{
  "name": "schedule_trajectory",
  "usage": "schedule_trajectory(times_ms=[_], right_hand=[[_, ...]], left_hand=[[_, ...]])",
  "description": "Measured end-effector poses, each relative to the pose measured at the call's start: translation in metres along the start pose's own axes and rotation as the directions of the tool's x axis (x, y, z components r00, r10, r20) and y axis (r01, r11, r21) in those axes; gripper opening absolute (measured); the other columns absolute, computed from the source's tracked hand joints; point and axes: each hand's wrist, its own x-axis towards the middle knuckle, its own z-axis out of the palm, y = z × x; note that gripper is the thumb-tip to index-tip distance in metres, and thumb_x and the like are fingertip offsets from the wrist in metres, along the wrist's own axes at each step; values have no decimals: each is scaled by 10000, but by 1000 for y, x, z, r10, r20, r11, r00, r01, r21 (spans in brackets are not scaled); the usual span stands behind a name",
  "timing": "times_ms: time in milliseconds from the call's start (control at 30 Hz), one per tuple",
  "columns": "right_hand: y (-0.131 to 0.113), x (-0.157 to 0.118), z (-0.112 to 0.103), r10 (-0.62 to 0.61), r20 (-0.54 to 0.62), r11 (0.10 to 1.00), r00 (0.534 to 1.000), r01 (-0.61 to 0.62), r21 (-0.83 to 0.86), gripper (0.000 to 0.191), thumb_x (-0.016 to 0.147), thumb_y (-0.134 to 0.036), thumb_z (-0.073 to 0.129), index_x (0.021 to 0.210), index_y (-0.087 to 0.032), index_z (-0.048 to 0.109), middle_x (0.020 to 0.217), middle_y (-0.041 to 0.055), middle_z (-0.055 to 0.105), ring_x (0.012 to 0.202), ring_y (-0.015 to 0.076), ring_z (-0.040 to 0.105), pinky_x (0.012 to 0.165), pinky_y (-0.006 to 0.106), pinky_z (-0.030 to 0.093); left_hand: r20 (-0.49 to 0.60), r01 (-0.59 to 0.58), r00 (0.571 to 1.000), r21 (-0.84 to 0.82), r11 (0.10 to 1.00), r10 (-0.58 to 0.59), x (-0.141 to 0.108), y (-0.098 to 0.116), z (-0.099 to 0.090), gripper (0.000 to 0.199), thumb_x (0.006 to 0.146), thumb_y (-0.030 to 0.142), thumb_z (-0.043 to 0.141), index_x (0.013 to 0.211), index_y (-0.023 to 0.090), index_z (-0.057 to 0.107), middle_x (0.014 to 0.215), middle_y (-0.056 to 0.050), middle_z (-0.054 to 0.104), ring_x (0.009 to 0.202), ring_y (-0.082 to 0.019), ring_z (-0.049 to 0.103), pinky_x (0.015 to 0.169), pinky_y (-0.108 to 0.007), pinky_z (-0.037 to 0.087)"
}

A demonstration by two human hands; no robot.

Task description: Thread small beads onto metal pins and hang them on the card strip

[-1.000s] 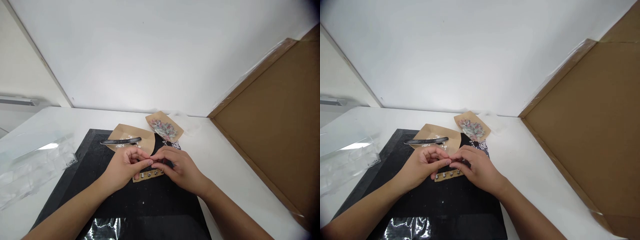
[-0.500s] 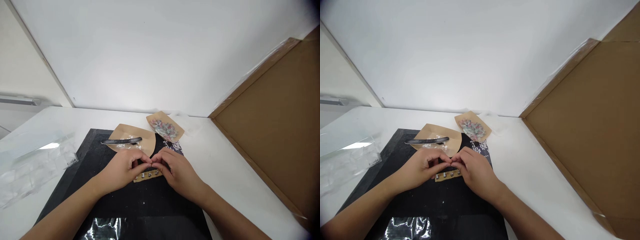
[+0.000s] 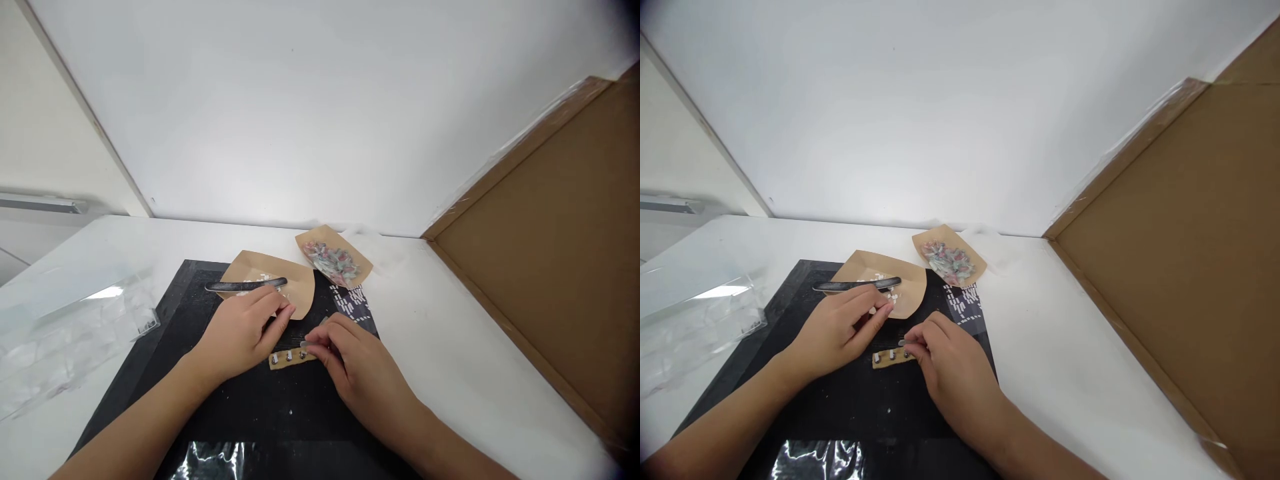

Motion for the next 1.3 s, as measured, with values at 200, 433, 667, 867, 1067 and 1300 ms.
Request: schedule_trajectory(times_ms=[200,433,667,867,1067,1300], right_hand=[[-3,-12,14,-40,-97,989,994,26,-145,134,1048,-195,571,937,-212,644,890,31,623,772,187,645,670,307,526],[0,-19,26,-49,-154,971,987,11,-240,171,1063,-206,530,938,-201,647,888,53,598,803,201,642,675,312,547],[2,-21,26,-32,-144,974,989,-2,-228,205,1078,-236,509,935,-210,655,880,48,608,788,193,643,660,304,530],[2,-20,29,-24,-132,968,991,-10,-250,191,1068,-237,538,925,-209,661,864,39,613,770,187,639,648,297,509],[-2,-19,29,-26,-135,964,990,-11,-266,163,1050,-221,577,913,-212,665,847,33,613,766,198,626,663,318,485],[-2,-17,29,-33,-152,964,988,-9,-267,164,1042,-212,592,899,-213,671,835,30,614,754,194,614,655,314,458]], left_hand=[[106,-101,990,34,994,97,-3,8,-6,219,952,400,626,976,185,659,863,-33,651,704,-173,605,593,-300,400],[322,-198,931,53,979,171,-4,2,-7,392,905,584,656,829,199,652,754,-17,620,642,-178,567,571,-321,328],[373,-284,896,67,956,240,-5,-1,-4,458,859,635,713,768,198,612,755,-7,626,647,-177,559,572,-326,296],[370,-312,890,69,948,266,-5,-2,-2,298,939,472,685,829,198,643,800,-9,616,661,-168,557,583,-322,343],[370,-321,888,69,945,274,-3,-1,-2,251,954,420,672,839,199,649,813,-10,610,656,-165,553,580,-320,360],[363,-312,891,51,949,274,-6,0,-2,178,962,359,656,875,204,660,859,-18,620,681,-165,568,595,-312,397]])
